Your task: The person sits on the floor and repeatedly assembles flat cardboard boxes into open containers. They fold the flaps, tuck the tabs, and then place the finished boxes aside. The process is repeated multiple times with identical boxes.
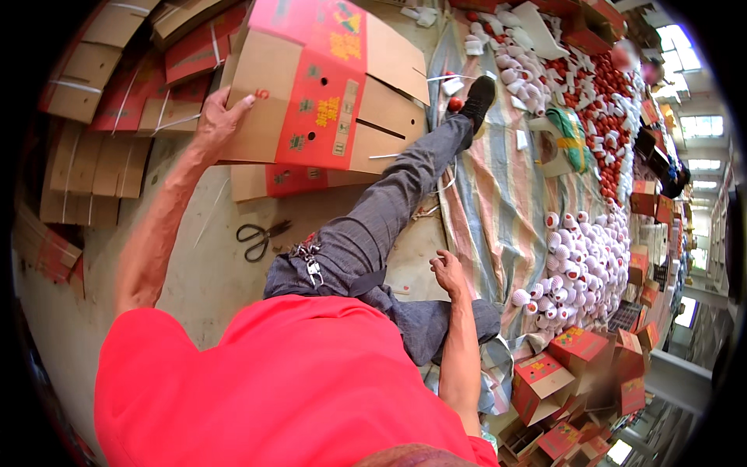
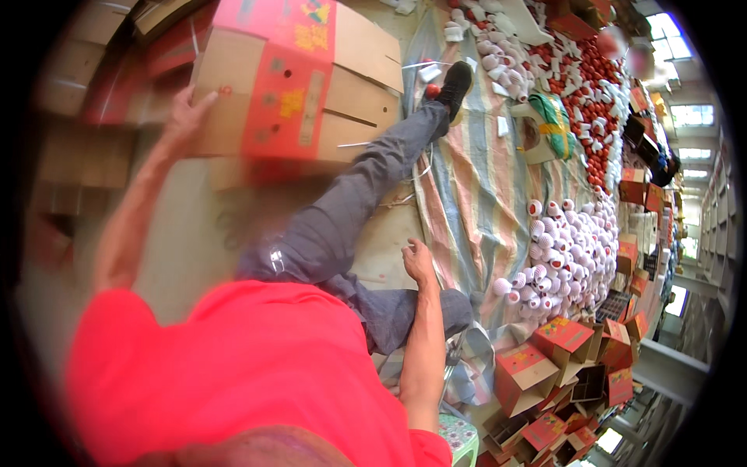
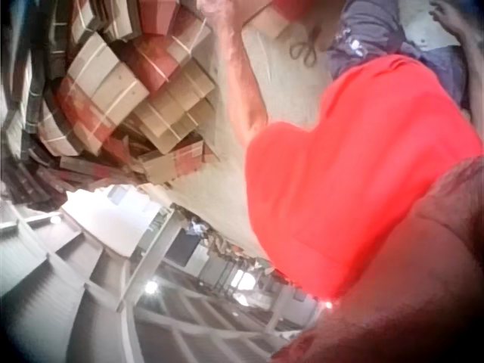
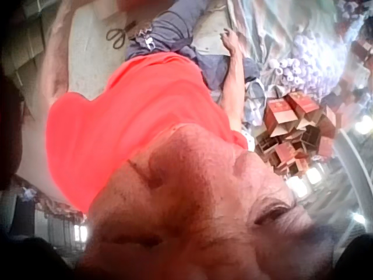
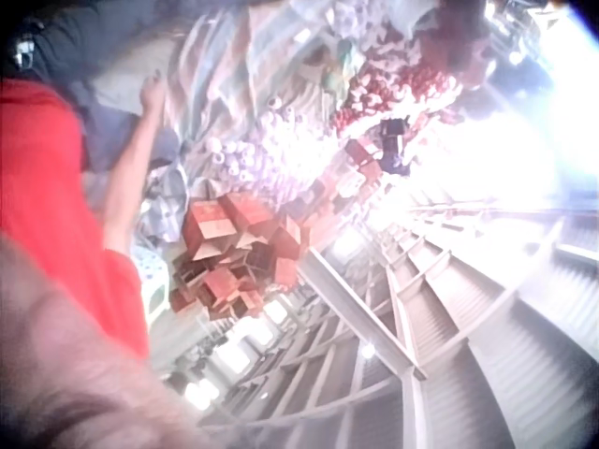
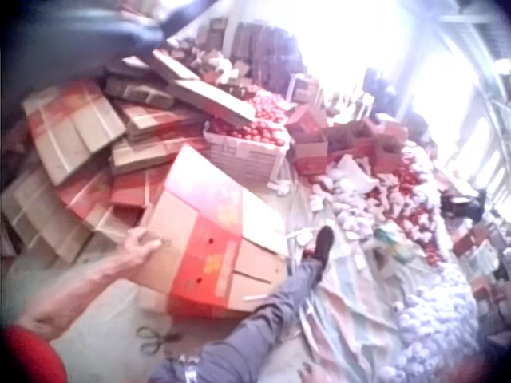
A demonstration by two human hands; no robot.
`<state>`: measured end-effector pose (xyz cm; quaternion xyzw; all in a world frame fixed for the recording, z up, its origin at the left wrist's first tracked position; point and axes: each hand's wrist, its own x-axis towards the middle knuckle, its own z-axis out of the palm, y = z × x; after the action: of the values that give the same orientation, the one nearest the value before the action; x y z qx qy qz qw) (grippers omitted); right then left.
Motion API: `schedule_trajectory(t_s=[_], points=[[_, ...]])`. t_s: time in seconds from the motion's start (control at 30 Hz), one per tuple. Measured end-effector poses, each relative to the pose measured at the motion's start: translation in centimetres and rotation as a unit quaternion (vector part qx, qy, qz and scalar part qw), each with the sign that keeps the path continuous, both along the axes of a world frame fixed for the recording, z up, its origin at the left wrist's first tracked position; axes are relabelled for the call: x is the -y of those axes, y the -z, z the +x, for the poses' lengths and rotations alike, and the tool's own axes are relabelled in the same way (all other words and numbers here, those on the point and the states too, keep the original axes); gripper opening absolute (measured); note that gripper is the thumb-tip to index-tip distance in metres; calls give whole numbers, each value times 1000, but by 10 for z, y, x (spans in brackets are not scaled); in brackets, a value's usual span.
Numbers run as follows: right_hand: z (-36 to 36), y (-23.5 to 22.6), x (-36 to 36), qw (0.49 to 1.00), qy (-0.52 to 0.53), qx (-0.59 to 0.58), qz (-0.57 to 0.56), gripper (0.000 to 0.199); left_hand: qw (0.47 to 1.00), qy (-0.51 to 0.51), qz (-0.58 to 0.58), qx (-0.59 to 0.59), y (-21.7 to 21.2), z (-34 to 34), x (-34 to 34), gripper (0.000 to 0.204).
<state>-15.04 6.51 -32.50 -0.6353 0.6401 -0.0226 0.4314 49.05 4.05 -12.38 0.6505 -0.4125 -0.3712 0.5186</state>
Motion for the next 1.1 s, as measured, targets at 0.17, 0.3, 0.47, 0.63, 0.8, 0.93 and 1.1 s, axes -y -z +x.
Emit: schedule_trajectory(t_s=[0.17,0.3,0.47,0.63,0.8,0.93,1.1], points=[[10,-9,10,1000,16,2,2,50,973,61,-116,188,-105,-75,17,28],[8,-31,7,989,112,93,-4,46,964,118,-154,184,-177,-115,-1,24],[5,-84,57,921,229,298,-106,60,956,198,-211,55,-205,-139,0,23],[-73,-188,87,815,363,419,-171,74,941,258,-211,-65,-185,-170,10,31],[-215,-209,9,761,479,399,-179,76,898,331,-242,-161,-132,-211,51,37],[-189,-256,-52,708,465,440,-299,70,886,330,-126,-301,-87,-249,79,36],[-232,-316,-128,741,445,308,-397,70,826,311,85,-462,0,-310,127,35]])
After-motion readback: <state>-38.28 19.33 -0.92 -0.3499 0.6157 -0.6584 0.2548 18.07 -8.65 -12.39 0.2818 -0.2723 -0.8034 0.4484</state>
